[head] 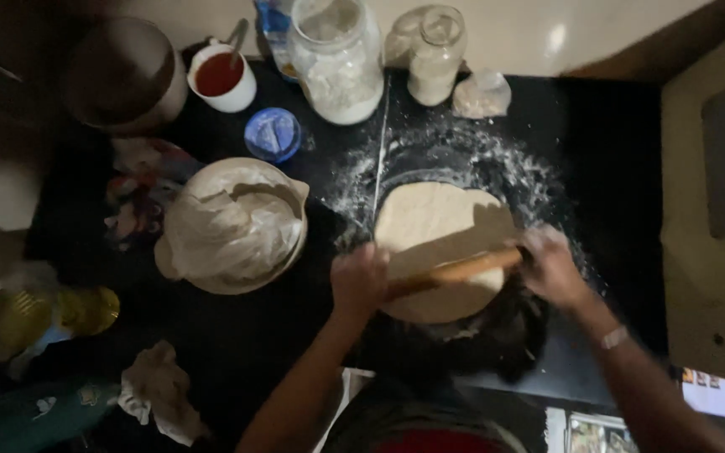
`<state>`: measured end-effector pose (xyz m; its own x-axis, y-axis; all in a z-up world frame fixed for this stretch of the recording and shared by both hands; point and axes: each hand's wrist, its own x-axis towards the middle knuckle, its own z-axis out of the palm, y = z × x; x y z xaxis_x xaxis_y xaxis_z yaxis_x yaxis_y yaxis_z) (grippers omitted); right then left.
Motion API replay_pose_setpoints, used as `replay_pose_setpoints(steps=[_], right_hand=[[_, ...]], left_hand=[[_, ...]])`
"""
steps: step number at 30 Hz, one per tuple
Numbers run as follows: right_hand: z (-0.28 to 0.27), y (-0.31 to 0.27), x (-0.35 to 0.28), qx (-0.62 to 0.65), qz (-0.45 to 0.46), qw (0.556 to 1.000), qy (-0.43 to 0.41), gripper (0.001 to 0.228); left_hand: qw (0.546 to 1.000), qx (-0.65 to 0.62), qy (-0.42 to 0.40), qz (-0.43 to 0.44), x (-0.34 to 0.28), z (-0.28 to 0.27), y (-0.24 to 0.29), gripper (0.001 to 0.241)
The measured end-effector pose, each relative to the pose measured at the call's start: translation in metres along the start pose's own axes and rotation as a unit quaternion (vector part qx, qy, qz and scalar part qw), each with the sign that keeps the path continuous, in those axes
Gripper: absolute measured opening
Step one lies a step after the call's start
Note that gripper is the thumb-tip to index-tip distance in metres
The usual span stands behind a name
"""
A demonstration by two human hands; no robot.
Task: Rolling out dough on a floured surface using a rolling pin.
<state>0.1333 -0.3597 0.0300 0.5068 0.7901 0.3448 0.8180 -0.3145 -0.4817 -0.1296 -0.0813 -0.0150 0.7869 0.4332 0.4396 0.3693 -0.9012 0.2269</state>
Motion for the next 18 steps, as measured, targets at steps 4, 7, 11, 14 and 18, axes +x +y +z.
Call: replay_pose_setpoints(steps=[4,7,11,14,18], right_hand=[[0.050,0.066,0.041,-0.028,-0.039,0.996,-0.073,0.039],[0.060,0.042,0.064,-0.150,0.001,0.986,-0.069,0.040],[0.042,0.005,0.060,-0.207,0.089,0.945,-0.238,0.079],[0.036,0.002,0.020,-0.248,-0.043,0.966,-0.051,0.074],[0.027,-0.015,-0.041,-0.244,0.000,0.968,-0.065,0.078]], left_hand=[[0.996,0.085,0.011,-0.015,0.024,-0.008,0.019,0.038],[0.993,0.095,-0.013,-0.066,0.034,-0.026,0.036,0.061],[0.971,0.195,-0.023,-0.132,0.025,-0.029,0.055,0.075],[0.987,0.084,-0.050,-0.126,0.005,-0.039,0.069,0.082],[0.987,0.123,-0.062,-0.077,-0.041,-0.038,0.077,0.075]])
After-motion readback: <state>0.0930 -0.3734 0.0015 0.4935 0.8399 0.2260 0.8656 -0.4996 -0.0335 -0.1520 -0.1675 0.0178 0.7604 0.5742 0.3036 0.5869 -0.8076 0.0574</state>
